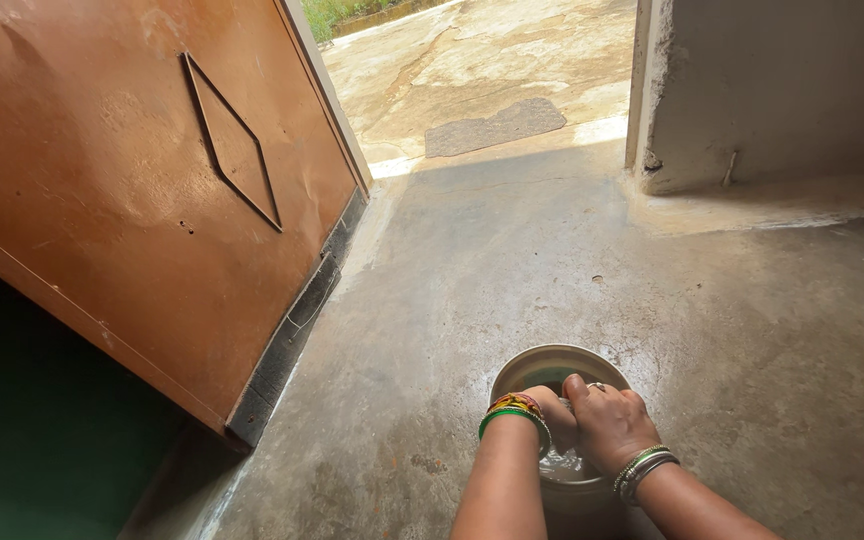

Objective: The person mops a concrete floor by hand with a cloth, then rinses and wrings out the cloth in a bucket of water before continuing to mop.

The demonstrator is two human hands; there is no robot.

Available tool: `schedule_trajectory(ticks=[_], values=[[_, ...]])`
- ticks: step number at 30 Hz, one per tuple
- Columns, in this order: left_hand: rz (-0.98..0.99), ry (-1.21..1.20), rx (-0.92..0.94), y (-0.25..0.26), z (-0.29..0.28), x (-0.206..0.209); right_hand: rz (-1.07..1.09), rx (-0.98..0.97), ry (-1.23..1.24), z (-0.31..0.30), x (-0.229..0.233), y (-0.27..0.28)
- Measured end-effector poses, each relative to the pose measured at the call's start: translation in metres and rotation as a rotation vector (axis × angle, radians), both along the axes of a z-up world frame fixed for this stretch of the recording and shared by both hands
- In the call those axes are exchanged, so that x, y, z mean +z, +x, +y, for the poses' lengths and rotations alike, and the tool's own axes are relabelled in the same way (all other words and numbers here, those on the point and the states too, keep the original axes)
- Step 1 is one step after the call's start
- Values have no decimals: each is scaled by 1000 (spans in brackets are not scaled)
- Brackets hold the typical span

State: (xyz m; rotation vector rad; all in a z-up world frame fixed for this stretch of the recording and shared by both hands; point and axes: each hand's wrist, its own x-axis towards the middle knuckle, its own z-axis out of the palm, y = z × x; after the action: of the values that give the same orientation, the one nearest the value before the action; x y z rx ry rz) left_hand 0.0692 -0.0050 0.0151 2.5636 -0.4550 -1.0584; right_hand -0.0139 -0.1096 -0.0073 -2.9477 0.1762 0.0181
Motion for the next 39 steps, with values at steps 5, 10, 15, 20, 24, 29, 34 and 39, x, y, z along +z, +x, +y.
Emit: schedule_trajectory(ticks=[5, 10, 15, 20, 24, 29, 34, 39], values=[[-269, -96, 80, -37, 11, 23, 14, -28, 41, -7, -2, 4], [-853, -263, -135, -78, 39, 0, 9, -26, 112, -10, -2, 4], [-1262, -282, -426, -76, 43, -27, -5, -4, 207, -18, -18, 10], [-1335, -192, -531, -51, 32, -37, 72, 91, 266, -30, -13, 4], [-1422, -246, -517, -31, 28, -53, 84, 103, 214, -26, -2, 4], [-1390, -154, -321, -24, 15, -75, 113, 105, 122, -17, 13, 1], [-995, -44, -167, -32, 8, -58, 245, 72, 45, -7, 30, 1], [-625, 52, -134, -35, 5, -19, 209, 35, 70, -5, 27, -2]])
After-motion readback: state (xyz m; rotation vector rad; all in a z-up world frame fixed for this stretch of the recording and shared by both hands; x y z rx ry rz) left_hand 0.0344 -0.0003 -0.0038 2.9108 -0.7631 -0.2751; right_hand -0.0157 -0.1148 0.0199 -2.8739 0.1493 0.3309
